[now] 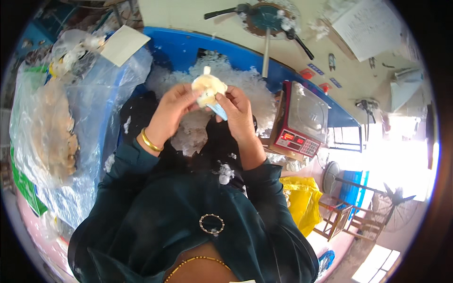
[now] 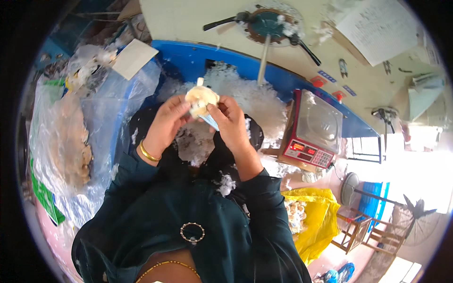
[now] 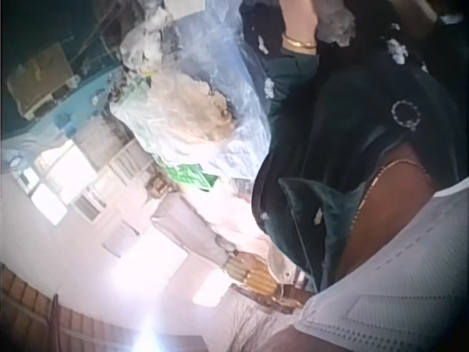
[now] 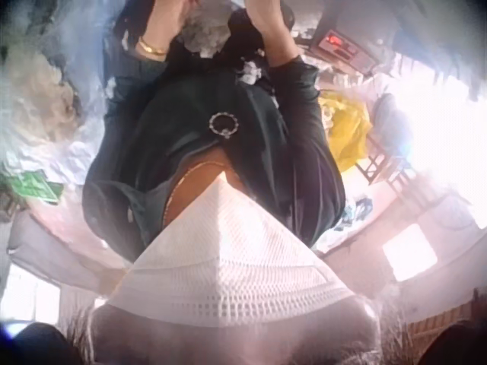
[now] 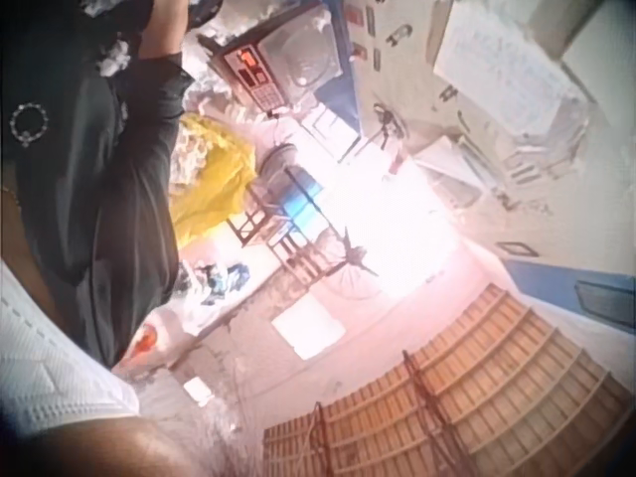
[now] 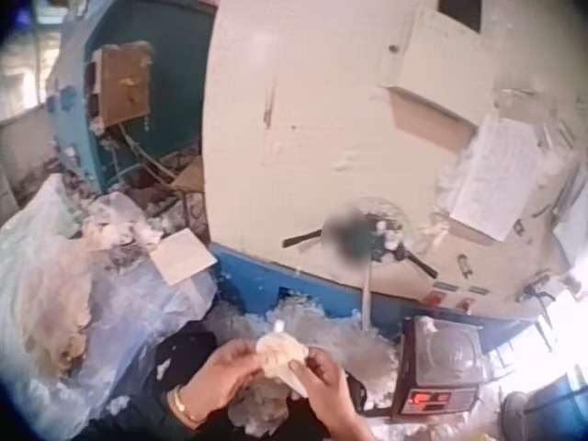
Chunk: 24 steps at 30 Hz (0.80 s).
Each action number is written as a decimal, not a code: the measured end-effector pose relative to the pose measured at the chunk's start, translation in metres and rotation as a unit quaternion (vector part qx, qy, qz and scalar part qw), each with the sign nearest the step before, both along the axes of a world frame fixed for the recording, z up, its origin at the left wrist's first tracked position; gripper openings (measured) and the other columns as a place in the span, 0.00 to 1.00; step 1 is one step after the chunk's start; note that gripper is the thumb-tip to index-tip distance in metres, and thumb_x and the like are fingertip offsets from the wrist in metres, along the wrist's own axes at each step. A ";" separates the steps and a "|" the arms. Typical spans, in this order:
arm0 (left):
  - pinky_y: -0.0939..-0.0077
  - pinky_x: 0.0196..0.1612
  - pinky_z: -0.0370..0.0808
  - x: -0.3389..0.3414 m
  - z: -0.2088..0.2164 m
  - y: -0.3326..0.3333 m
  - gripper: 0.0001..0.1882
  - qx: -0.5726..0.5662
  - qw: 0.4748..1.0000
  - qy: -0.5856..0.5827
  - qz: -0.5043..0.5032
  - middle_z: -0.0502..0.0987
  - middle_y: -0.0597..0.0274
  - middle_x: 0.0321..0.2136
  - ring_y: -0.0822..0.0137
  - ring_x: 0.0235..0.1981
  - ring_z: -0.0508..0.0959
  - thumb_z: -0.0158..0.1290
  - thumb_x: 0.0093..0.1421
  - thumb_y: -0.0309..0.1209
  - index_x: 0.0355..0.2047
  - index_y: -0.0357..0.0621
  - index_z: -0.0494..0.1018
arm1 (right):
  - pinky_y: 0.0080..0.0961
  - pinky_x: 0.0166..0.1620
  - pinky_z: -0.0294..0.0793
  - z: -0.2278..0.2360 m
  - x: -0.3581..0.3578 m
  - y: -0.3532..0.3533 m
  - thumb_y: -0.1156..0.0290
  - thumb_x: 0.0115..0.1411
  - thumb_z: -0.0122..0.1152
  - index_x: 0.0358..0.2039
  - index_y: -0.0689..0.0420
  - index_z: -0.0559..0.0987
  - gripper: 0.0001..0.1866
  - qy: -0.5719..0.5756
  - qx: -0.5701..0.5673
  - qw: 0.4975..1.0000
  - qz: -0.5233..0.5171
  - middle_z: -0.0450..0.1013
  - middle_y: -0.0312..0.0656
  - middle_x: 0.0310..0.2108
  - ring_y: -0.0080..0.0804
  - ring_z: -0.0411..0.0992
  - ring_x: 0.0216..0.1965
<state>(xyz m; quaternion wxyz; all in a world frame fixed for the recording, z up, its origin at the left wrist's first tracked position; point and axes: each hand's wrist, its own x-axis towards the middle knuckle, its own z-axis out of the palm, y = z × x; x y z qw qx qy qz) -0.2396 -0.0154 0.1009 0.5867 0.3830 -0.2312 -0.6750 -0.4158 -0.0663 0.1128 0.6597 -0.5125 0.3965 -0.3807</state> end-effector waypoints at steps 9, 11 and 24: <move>0.79 0.45 0.72 -0.031 0.001 -0.020 0.13 -0.092 0.989 -0.040 -0.105 0.78 0.66 0.35 0.75 0.39 0.77 0.59 0.55 0.20 0.41 0.37 0.74 | 0.19 0.35 0.70 -0.004 -0.045 0.004 0.72 0.61 0.54 0.42 0.67 0.75 0.13 0.020 -0.074 0.997 -0.001 0.73 0.40 0.34 0.19 0.69 0.33; 0.80 0.45 0.73 -0.032 0.000 -0.024 0.13 -0.113 0.984 -0.070 -0.121 0.78 0.66 0.35 0.75 0.38 0.77 0.59 0.54 0.20 0.41 0.37 0.74 | 0.18 0.37 0.70 0.006 -0.052 0.002 0.74 0.59 0.57 0.40 0.66 0.76 0.11 -0.010 -0.069 0.998 -0.008 0.72 0.40 0.39 0.19 0.68 0.37; 0.74 0.51 0.72 -0.031 0.007 -0.033 0.16 -0.092 0.965 0.095 -0.228 0.78 0.57 0.42 0.68 0.45 0.78 0.55 0.59 0.24 0.47 0.32 0.71 | 0.14 0.26 0.62 0.006 -0.063 -0.003 0.79 0.56 0.58 0.38 0.62 0.75 0.08 -0.150 -0.033 0.984 -0.087 0.70 0.31 0.27 0.16 0.65 0.25</move>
